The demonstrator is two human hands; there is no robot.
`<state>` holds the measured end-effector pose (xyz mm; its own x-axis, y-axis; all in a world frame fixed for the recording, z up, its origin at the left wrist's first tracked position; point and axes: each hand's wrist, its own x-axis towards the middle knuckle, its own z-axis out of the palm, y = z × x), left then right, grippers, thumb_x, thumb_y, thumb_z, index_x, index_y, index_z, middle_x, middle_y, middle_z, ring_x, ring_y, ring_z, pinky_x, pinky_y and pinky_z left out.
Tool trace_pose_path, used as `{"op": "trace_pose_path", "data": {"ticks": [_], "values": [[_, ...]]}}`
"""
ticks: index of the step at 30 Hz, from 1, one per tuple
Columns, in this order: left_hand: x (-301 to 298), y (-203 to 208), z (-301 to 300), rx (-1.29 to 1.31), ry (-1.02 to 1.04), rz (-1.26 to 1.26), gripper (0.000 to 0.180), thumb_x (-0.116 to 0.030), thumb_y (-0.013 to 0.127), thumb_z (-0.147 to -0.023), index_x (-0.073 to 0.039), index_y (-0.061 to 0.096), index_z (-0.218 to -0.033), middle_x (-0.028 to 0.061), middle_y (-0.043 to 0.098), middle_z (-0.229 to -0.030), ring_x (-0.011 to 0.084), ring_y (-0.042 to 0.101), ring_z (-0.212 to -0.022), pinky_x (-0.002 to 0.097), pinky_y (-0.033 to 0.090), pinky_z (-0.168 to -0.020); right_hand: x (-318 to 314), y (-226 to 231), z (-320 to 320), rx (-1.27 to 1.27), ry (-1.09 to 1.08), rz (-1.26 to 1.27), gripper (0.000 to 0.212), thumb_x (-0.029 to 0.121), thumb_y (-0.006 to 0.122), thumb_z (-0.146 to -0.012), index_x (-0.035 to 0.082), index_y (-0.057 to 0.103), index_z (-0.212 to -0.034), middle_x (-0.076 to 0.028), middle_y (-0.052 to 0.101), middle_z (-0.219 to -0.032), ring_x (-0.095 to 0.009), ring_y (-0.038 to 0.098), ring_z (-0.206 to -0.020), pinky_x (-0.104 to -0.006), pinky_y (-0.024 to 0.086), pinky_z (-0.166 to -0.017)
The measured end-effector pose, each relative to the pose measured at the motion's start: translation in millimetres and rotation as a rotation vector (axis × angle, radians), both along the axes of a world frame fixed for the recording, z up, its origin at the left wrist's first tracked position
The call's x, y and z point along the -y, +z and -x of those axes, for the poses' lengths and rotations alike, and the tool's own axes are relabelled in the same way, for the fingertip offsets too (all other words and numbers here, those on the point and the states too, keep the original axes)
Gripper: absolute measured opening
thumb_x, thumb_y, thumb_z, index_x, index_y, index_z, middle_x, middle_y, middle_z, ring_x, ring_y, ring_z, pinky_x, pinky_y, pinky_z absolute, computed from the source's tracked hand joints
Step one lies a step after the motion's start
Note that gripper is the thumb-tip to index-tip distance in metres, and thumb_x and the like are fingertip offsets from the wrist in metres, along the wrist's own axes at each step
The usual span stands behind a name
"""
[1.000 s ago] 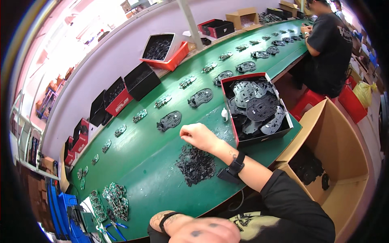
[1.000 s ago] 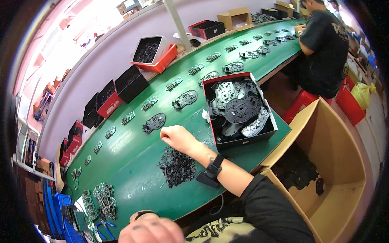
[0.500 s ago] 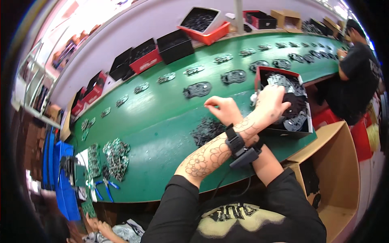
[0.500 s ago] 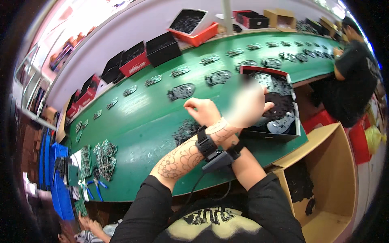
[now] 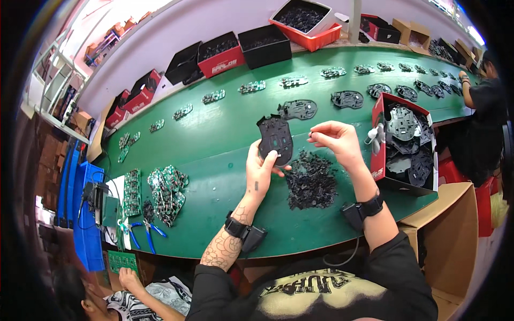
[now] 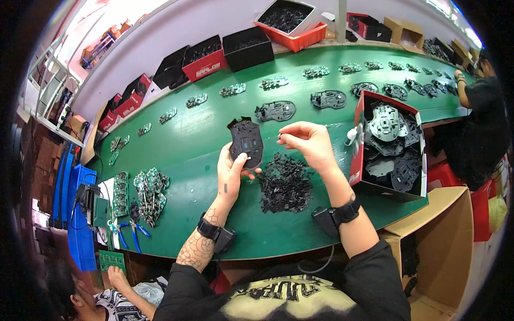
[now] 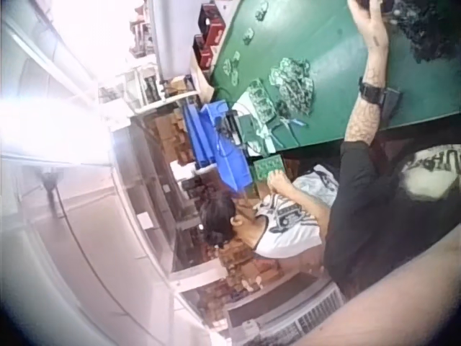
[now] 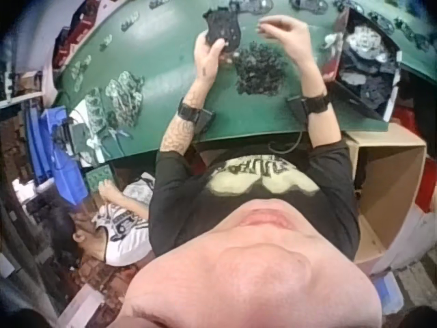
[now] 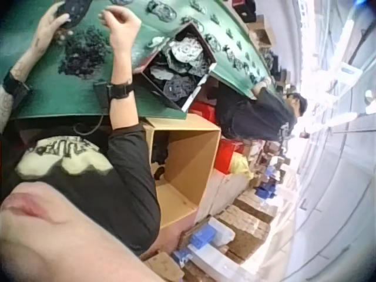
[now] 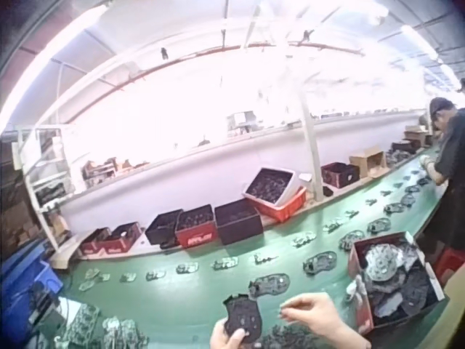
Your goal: The person assembles electronic components by hand at a green workbench. They pick up black plastic housings and insert small black parts into them, then place the assembled units into a red box. The person also handles green circuit boards and other small components on the table.
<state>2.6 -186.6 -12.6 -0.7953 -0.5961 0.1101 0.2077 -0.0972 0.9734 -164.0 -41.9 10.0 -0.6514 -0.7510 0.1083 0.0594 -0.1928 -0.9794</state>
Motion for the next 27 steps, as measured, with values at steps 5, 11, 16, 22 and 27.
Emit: {"op": "trace_pose_path", "data": {"ticks": [5, 11, 16, 22, 27], "values": [[6, -5, 1, 0.032, -0.138, -0.025, 0.048, -0.019, 0.051, -0.099, 0.0, 0.026, -0.135, 0.0158, 0.066, -0.09, 0.0191, 0.064, -0.054, 0.0269, 0.053, -0.047, 6, 0, -21, -0.156, 0.07, -0.053, 0.014, 0.001, 0.068, -0.083, -0.002, 0.069, -0.097, -0.007, 0.069, -0.095, -0.013, 0.066, -0.089, -0.0258, 0.053, -0.081], [6, -5, -3, 0.037, -0.162, -0.017, 0.052, -0.018, 0.05, -0.1, 0.001, 0.02, -0.138, 0.0169, 0.067, -0.085, 0.0203, 0.066, -0.057, 0.0277, 0.054, -0.05, 11, -5, -28, -0.487, 0.014, -0.093, 0.014, -0.002, 0.068, -0.079, 0.0, 0.071, -0.093, -0.005, 0.058, -0.1, -0.013, 0.062, -0.094, -0.0269, 0.053, -0.085], [6, -6, -5, 0.063, -0.172, 0.012, 0.057, -0.017, 0.049, -0.1, 0.003, 0.015, -0.14, 0.0183, 0.067, -0.085, 0.0216, 0.068, -0.061, 0.0289, 0.056, -0.054, 18, -10, -34, -0.307, 0.047, -0.055, 0.012, -0.005, 0.067, -0.08, -0.001, 0.07, -0.092, -0.005, 0.056, -0.104, -0.012, 0.062, -0.093, -0.0258, 0.054, -0.082], [7, -9, -5, 0.075, -0.177, 0.049, 0.058, -0.016, 0.049, -0.099, 0.003, 0.014, -0.141, 0.0184, 0.066, -0.088, 0.0219, 0.068, -0.063, 0.0291, 0.056, -0.054, 21, -12, -37, -0.34, 0.023, -0.051, 0.013, -0.007, 0.066, -0.08, -0.002, 0.069, -0.091, -0.006, 0.056, -0.101, -0.013, 0.062, -0.092, -0.0257, 0.056, -0.081], [3, -6, -5, 0.061, -0.158, 0.085, 0.055, -0.015, 0.049, -0.099, 0.003, 0.017, -0.14, 0.0186, 0.067, -0.087, 0.0214, 0.068, -0.063, 0.0286, 0.056, -0.053, 21, -10, -43, -0.482, -0.041, -0.071, 0.013, -0.007, 0.067, -0.079, -0.003, 0.067, -0.091, -0.007, 0.056, -0.096, -0.015, 0.063, -0.09, -0.0275, 0.058, -0.078]]}}
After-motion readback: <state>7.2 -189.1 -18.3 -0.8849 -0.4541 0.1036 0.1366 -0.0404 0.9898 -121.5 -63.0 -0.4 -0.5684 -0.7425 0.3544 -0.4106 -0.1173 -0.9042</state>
